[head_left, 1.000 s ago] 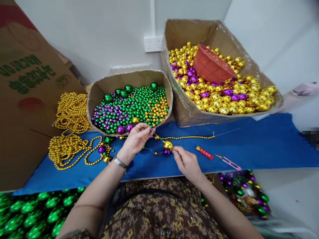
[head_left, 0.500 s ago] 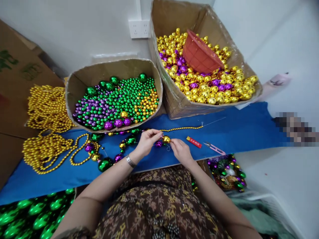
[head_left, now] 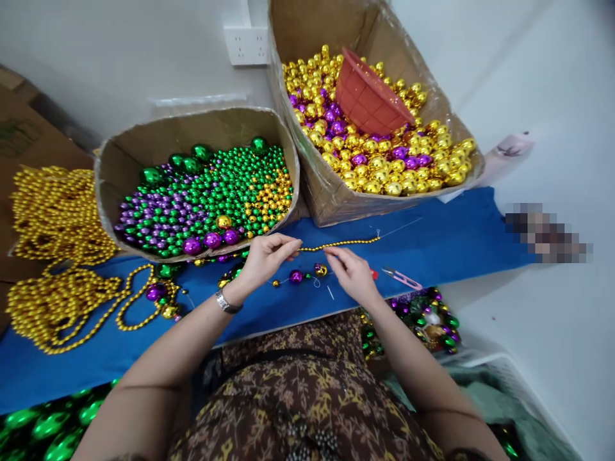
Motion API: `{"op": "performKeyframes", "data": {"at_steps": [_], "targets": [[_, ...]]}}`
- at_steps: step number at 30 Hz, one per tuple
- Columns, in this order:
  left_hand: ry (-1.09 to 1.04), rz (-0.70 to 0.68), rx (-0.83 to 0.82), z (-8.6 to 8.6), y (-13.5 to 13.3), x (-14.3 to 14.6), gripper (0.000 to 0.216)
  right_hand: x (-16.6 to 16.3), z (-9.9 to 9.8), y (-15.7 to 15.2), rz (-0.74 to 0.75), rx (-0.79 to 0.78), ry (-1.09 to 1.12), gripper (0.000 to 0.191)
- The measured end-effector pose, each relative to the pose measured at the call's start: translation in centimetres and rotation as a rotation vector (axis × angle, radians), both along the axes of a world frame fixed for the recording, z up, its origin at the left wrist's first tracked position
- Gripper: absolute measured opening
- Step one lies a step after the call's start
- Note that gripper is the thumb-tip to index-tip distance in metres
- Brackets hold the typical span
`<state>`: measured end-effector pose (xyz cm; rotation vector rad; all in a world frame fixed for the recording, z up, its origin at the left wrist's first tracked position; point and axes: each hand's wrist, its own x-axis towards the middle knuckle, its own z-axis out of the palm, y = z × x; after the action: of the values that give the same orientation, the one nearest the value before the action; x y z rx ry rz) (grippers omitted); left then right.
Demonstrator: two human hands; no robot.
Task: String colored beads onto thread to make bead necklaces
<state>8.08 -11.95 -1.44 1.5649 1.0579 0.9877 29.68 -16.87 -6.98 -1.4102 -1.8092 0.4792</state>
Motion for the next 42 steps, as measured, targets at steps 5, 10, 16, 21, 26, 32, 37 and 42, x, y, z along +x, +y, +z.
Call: {"op": "performKeyframes", "data": {"at_steps": [5,10,16,21,26,32,37,42], "targets": [[0.013,-0.131,-0.021,2.6,0.8,-0.3,0.031,-2.9,-0.3,0.3,0.128,0.083,0.063,0.022],[0.119,-0.038,0.058,4.8,8.7,-2.7,0.049,-2.8,-1.3,0.2,0.112,-0.017,0.187,0.022],[0.945,0.370,0.328,4.9,23.4,-3.4,0.049,-3.2,-1.1,-0.5,0.087,-0.049,0.221,0.024],[1.015,0.363,0.316,3.0,28.7,-2.0,0.064,-3.1,-1.3,-0.4,0.088,-0.071,0.223,0.024],[1.070,0.301,0.332,1.6,29.6,-2.5,0.056,-3.1,-1.6,0.0,0.082,-0.082,0.274,0.021],[1.054,0.238,0.337,1.5,28.8,-3.9,0.059,-4.0,-1.5,0.0,0.090,-0.065,0.307,0.018],[0.878,0.248,0.357,2.6,28.2,-3.1,0.053,-4.1,-1.3,-0.3,0.094,-0.046,0.271,0.016],[0.685,0.271,0.339,3.8,25.2,-2.5,0.047,-3.9,-0.6,-0.2,0.081,-0.039,0.242,0.017]]}}
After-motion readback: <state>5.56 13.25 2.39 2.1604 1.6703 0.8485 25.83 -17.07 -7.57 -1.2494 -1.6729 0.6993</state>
